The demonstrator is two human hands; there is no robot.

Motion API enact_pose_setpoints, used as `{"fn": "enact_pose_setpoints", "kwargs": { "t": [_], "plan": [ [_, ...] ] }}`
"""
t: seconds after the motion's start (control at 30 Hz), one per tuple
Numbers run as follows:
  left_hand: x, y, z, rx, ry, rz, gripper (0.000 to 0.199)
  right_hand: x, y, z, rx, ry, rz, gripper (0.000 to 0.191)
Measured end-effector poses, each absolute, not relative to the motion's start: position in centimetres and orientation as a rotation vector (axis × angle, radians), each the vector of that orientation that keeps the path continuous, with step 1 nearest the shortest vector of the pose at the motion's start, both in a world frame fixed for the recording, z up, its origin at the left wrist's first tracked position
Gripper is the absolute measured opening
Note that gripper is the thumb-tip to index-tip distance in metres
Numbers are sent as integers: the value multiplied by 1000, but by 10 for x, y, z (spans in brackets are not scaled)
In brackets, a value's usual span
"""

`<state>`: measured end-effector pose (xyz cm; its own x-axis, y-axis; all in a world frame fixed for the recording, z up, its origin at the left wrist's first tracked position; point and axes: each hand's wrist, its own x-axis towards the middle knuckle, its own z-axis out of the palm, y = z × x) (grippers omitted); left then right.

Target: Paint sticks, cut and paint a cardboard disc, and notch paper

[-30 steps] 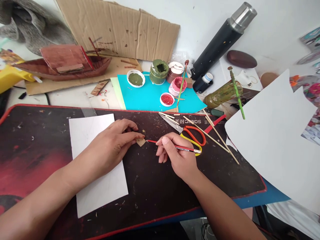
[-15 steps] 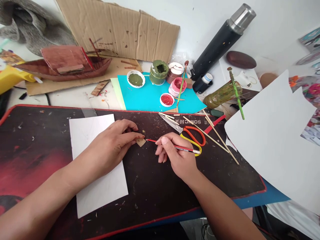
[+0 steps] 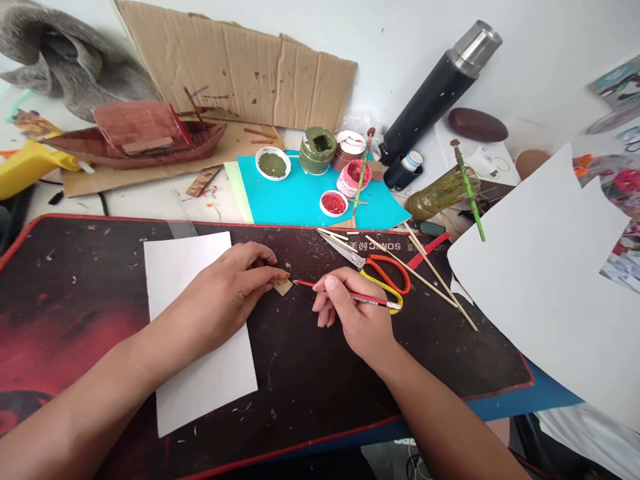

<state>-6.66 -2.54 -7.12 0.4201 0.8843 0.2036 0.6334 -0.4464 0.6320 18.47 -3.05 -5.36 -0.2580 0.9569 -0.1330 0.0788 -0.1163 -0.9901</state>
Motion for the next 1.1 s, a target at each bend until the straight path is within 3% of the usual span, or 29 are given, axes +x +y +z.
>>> {"fn": "enact_pose_setpoints", "kwargs": {
  "t": [0.3, 0.67, 0.9, 1.1],
  "plan": [
    [-66, -27, -71, 2200, 1292, 666, 25, 186, -31, -54, -1202, -1364, 1448, 39],
    [-66, -26, -65, 2262, 1230, 605, 46, 187, -29, -55, -1203, -1262, 1424, 43],
    [-63, -24, -65, 2281, 1207, 569, 33, 188, -29, -54, -1212, -1264, 1424, 47],
    [-61, -27, -71, 2342, 1334, 580, 62, 188, -29, -54, -1214, -1279, 1421, 47]
  ]
}}
